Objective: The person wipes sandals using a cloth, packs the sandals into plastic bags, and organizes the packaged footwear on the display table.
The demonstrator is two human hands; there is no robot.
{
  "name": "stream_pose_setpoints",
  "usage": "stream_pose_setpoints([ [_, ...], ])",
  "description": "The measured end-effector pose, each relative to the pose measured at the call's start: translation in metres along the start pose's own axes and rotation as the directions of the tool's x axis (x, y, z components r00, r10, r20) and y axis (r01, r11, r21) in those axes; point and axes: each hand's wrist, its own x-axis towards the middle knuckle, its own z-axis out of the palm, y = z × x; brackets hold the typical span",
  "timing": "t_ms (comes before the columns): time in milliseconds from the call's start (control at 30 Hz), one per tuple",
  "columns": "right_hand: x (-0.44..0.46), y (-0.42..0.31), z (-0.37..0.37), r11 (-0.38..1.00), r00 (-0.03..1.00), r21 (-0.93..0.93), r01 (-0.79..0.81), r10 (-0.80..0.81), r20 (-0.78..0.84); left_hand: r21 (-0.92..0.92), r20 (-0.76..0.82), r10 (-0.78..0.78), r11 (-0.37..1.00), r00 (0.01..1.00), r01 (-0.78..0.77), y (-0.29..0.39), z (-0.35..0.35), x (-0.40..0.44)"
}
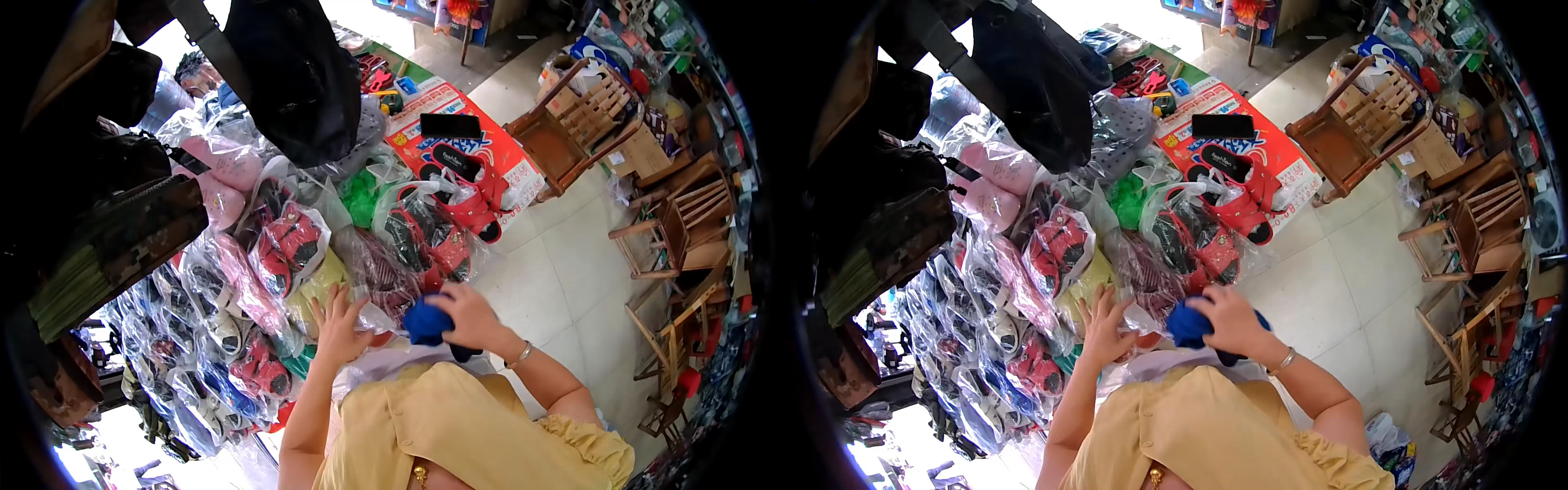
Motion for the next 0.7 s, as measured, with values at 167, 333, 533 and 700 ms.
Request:
stream_pose_setpoints([
  [167, 0.063, 0.015, 0.013, 0.976, 0.945, -0.156, -0.154, 0.1, -0.311, -0.07, -0.205, 0.144, 0.984, 0.968, -0.162, 0.021, 0.02, 0.043],
  [333, 0.029, 0.046, 0.003, 0.988, 0.99, -0.099, -0.116, 0.123, 0.07, -0.013, -0.12, 0.085, 0.996, 0.989, -0.087, 0.005, 0.058, 0.056],
  [533, 0.068, 0.06, -0.043, 0.978, 0.939, -0.117, -0.171, 0.126, -0.321, 0.002, -0.148, 0.065, 0.998, 0.987, -0.065, 0.003, 0.064, 0.061],
  [700, 0.045, 0.069, -0.027, 0.986, 0.966, -0.072, -0.148, 0.16, 0.205, -0.02, -0.168, 0.092, 0.995, 0.981, -0.097, 0.003, 0.064, 0.057],
])
